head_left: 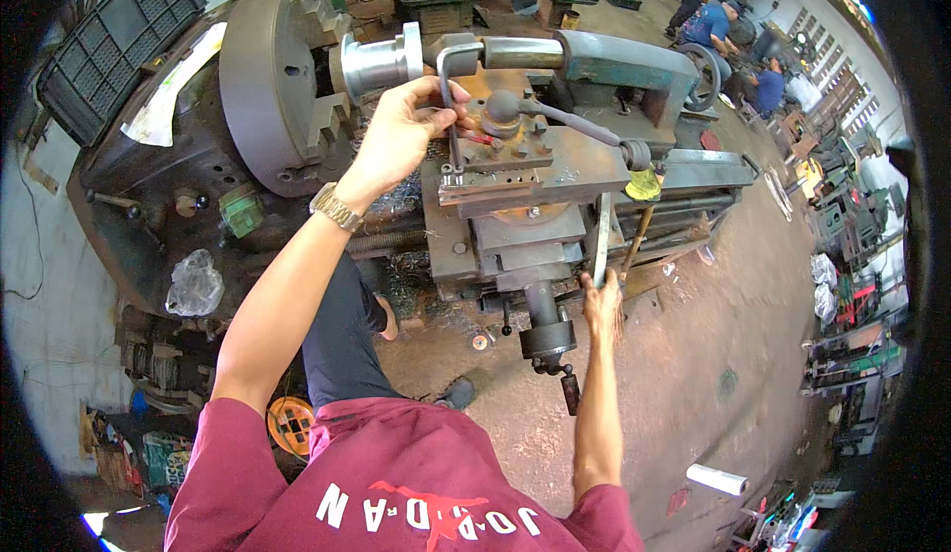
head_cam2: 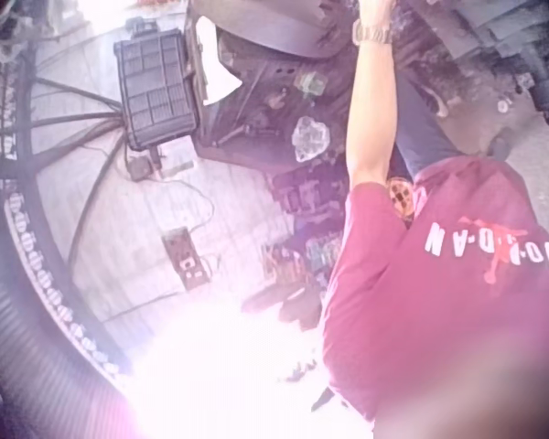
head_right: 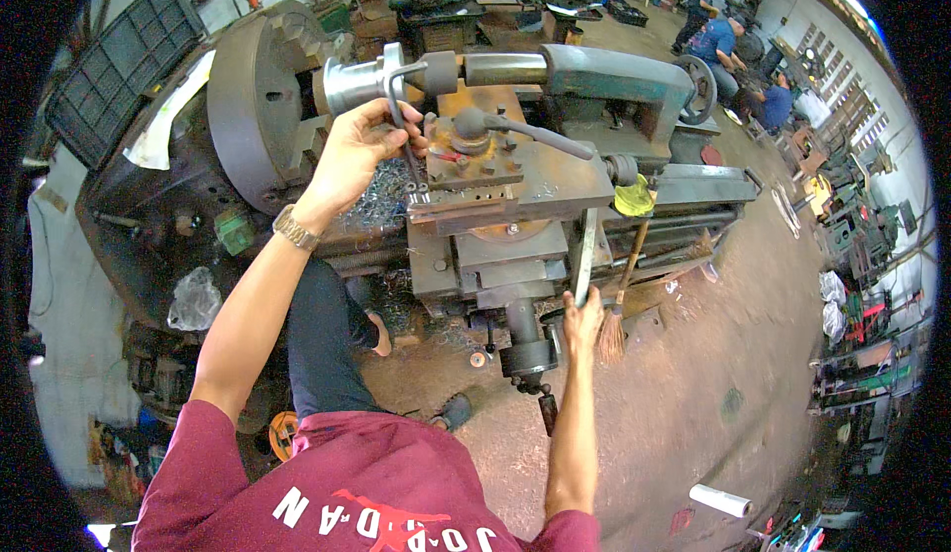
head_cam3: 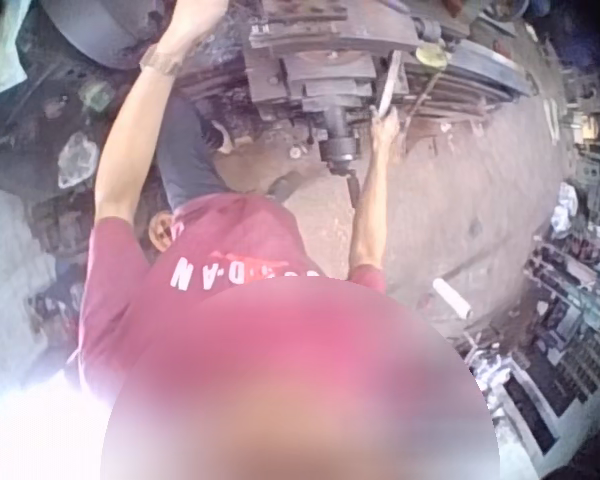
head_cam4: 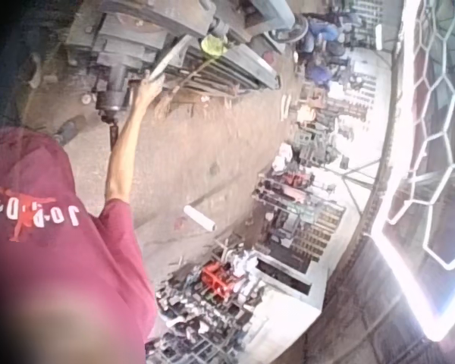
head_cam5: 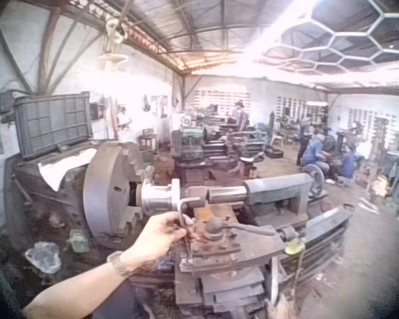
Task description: The person uses an Allen key to loosen and tighten set screws on a lathe tool post, then repositions the tool and secures it. The person repeats this adjustment process several times while standing at the lathe.
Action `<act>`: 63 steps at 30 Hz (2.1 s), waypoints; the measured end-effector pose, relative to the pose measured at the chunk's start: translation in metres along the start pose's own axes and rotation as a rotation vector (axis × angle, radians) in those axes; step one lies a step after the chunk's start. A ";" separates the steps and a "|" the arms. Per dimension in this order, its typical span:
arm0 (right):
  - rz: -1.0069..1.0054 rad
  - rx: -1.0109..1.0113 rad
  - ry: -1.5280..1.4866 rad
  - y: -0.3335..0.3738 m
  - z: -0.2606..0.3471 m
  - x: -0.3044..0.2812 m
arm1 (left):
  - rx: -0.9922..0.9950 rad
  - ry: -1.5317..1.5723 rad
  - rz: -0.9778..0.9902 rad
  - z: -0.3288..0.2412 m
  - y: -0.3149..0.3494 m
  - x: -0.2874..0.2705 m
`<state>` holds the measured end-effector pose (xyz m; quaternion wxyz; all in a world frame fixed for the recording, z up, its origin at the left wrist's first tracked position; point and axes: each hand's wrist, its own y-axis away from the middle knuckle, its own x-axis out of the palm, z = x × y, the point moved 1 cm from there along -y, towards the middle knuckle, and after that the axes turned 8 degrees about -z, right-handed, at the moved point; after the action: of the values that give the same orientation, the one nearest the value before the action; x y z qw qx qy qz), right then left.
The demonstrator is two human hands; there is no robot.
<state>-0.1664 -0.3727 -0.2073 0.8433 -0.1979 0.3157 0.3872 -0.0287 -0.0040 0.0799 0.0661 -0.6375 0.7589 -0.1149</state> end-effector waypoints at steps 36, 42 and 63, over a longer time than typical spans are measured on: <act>0.134 -1.061 -0.426 0.010 0.420 -0.026 | 0.268 -0.288 -0.170 0.017 0.013 -0.003; 0.419 -1.062 -0.379 0.005 0.435 -0.060 | 0.022 -0.140 0.108 0.031 0.010 -0.009; 0.861 -0.126 -1.652 -0.002 0.390 0.004 | 0.099 -0.149 0.105 0.044 0.007 -0.001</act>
<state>-0.0150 -0.1461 0.0715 0.5720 0.2289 -0.3597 0.7008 -0.0248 -0.0063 0.0357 0.1597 -0.5994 0.7778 -0.1011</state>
